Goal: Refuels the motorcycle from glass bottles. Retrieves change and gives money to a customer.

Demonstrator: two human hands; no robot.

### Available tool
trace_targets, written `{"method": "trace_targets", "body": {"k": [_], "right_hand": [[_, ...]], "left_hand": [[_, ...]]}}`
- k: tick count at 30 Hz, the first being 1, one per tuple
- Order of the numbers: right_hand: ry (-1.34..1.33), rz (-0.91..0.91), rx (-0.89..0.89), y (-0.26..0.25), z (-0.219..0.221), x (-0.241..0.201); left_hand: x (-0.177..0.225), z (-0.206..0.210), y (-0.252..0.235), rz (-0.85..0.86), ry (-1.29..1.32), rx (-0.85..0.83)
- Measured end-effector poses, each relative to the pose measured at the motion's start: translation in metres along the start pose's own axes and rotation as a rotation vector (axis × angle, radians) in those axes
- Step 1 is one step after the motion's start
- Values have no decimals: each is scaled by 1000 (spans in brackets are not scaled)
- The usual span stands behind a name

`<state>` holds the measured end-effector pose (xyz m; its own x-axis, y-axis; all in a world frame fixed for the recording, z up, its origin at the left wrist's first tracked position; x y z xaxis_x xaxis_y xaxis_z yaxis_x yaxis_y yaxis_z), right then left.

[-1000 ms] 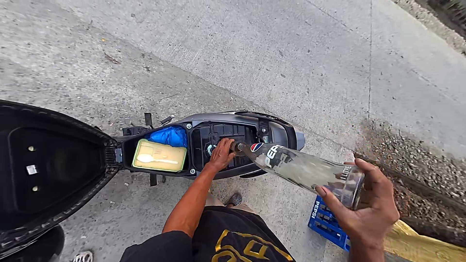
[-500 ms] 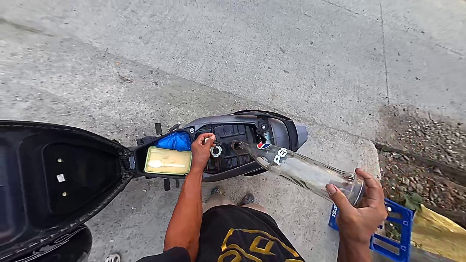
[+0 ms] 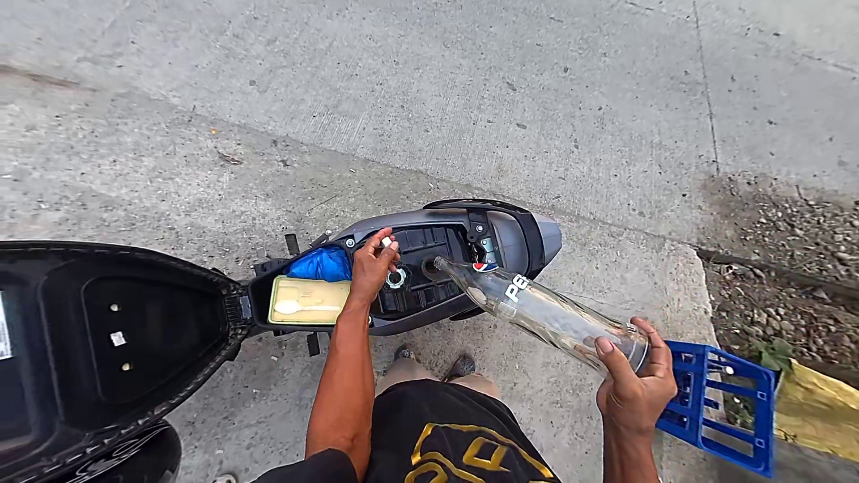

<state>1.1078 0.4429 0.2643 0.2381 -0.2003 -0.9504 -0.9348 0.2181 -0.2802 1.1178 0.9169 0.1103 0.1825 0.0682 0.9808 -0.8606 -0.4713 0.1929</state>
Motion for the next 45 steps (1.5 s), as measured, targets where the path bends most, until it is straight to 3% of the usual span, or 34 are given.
{"method": "trace_targets", "body": {"k": [5,10,17,21,24,26,29,32,35,39,42,45], "right_hand": [[-81,36,30,2,-4,6],[-184,34,44,5,-5,7],[-223,-36,8,8,-4,-4],[-170,-145,-50,5,-5,-15],[-186,-202,-61,3,-5,-21],[-264,-133,-26,1,-6,-9],[-485,118,4,8,4,32],[-666,379,-68,31,43,61],[-826,486,-204,57,95,62],[-937,643,-447,98,157,59],[-936,749,-630,125,190,54],[-962,829,-753,142,212,56]], "left_hand": [[31,15,10,37,88,-106],[41,38,10,69,13,-143],[57,62,16,46,-30,-242],[64,67,13,27,-208,-326],[79,65,17,107,-210,-335],[108,58,30,272,-131,-293],[174,53,67,615,50,-293],[238,53,112,866,230,-324],[286,52,167,1027,269,-286],[320,47,221,1100,443,-395],[319,22,214,1014,559,-386],[312,-2,199,1021,581,-259]]}}
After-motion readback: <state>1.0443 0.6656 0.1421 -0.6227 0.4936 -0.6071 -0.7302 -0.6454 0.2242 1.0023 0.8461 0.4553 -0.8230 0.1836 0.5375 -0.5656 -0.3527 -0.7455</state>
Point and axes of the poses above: each hand's wrist, its own y-axis away from the middle knuckle, its own z-axis out of the palm, x = y × z, the point moved 10 cm from there along -y, towards the middle knuckle, and after that the axes turned 3 degrees about -z, right-handed, at the moved point
